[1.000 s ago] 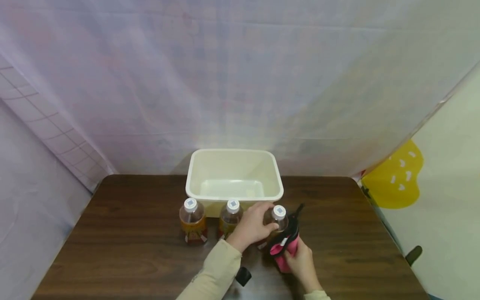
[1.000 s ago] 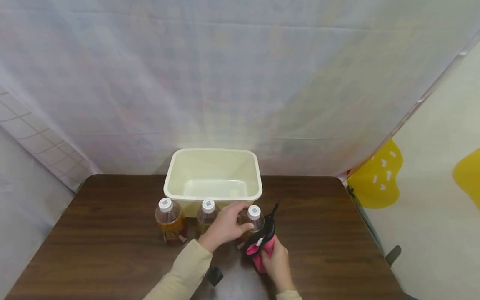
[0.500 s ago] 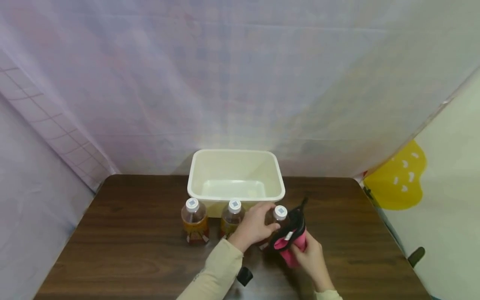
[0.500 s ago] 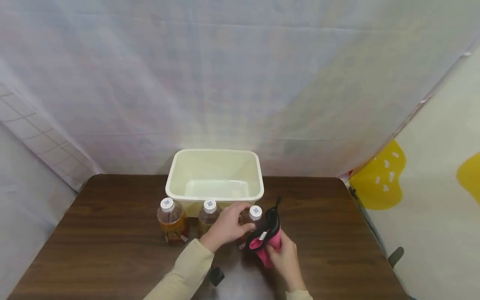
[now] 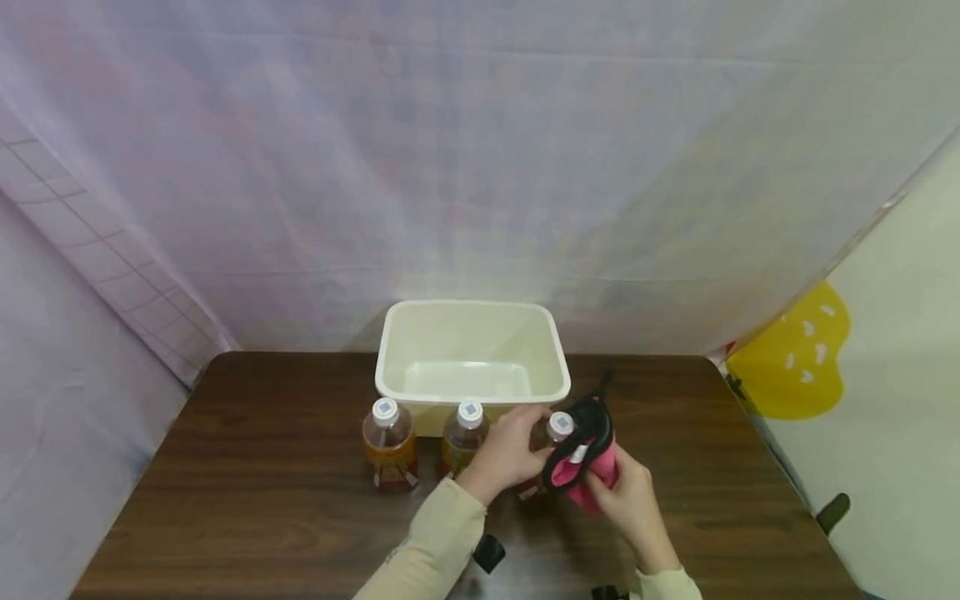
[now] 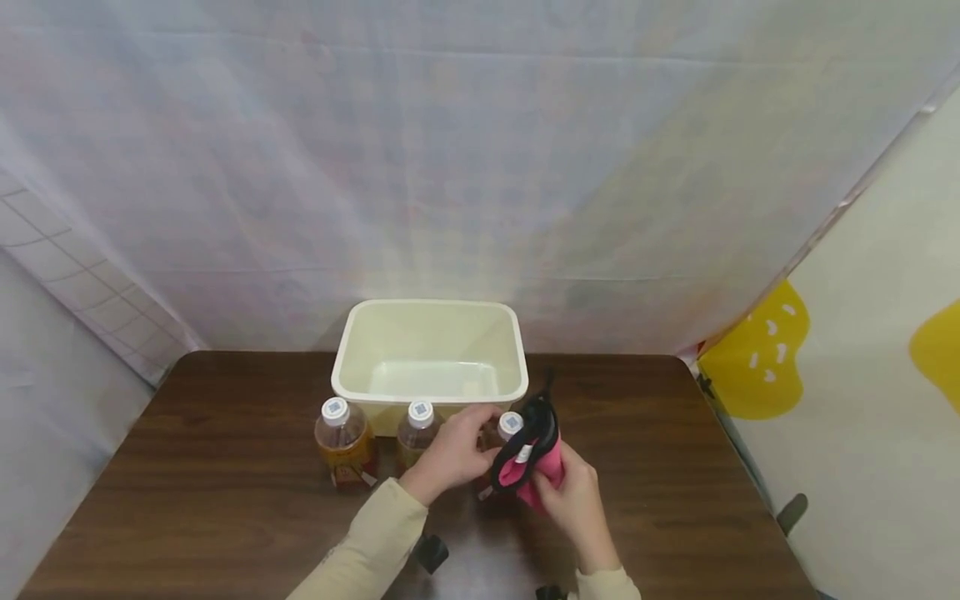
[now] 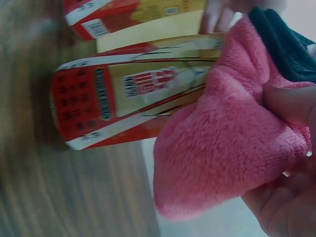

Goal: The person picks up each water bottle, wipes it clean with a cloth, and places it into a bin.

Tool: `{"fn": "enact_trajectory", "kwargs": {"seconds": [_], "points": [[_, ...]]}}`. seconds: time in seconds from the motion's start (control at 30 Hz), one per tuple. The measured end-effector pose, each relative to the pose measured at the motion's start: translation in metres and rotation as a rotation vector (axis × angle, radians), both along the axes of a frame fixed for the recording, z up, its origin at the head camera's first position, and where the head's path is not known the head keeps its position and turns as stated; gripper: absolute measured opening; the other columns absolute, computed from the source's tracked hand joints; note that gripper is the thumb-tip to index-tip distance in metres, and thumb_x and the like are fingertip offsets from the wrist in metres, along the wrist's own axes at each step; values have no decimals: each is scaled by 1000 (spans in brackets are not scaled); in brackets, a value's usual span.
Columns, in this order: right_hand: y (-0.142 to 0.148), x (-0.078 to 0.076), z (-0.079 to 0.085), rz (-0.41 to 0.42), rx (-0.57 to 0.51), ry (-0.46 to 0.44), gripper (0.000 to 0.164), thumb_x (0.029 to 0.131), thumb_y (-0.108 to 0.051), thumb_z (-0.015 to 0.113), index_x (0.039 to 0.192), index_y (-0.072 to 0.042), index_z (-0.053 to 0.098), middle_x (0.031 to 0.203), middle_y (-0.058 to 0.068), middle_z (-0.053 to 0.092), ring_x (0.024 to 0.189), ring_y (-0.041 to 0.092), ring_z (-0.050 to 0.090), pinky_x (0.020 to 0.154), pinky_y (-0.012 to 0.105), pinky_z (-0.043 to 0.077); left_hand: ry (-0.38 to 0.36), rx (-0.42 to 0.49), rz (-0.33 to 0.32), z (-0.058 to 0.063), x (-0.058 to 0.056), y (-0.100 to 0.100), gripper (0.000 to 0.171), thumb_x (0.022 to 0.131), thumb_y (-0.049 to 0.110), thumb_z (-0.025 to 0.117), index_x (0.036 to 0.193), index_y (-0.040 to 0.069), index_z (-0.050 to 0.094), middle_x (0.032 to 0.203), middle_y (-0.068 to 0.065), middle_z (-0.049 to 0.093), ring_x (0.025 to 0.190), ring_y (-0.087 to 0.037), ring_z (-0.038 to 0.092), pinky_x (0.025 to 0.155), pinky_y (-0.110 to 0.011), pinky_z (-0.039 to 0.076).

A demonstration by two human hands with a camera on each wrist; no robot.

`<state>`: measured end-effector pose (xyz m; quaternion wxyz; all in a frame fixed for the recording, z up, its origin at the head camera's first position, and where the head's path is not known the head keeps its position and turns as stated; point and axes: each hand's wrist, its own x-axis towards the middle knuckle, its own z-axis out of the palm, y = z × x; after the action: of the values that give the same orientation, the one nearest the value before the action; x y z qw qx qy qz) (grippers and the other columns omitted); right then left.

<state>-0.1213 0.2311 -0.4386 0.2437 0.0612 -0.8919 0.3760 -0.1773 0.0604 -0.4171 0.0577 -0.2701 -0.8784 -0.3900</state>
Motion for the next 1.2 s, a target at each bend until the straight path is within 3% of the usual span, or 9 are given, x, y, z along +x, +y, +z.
{"fn": "enact_trajectory", "kwargs": {"seconds": [0.33, 0.5, 0.63, 0.9, 1.2], "points": [[2, 0, -36, -28, -24, -47, 18, 59, 12, 65, 72, 3, 56, 59, 6, 57, 54, 5, 47, 45, 25, 42, -13, -48, 33, 2, 1, 0, 40, 74, 23, 73, 109, 11, 59, 109, -2, 61, 101, -18, 57, 86, -28, 45], [2, 1, -66, -57, -9, -174, 17, 61, 8, 67, 74, 2, 57, 62, 7, 59, 57, 12, 52, 50, 29, 44, -18, -49, 29, 0, 0, 1, 40, 73, 23, 73, 109, 11, 59, 111, -2, 60, 103, -18, 56, 88, -29, 45], [3, 2, -76, -79, -12, -228, 17, 61, 7, 68, 74, 3, 57, 63, 8, 60, 58, 15, 53, 51, 30, 44, -11, -52, 25, 0, 1, 2, 40, 74, 23, 73, 110, 11, 58, 111, -2, 60, 103, -18, 56, 88, -30, 45], [3, 6, -62, -71, -21, -217, 17, 62, 5, 70, 74, 1, 58, 63, 6, 59, 57, 11, 51, 50, 28, 43, -8, -37, 20, 0, 3, 2, 40, 74, 23, 73, 109, 12, 58, 109, -2, 60, 101, -18, 57, 86, -29, 46], [-1, 5, -7, -41, -44, -70, 21, 60, 7, 70, 78, 1, 60, 64, 6, 59, 56, 5, 46, 49, 25, 42, 5, -44, 37, -1, 3, 1, 39, 73, 20, 73, 109, 11, 59, 108, -3, 60, 98, -18, 58, 83, -29, 47]]}}
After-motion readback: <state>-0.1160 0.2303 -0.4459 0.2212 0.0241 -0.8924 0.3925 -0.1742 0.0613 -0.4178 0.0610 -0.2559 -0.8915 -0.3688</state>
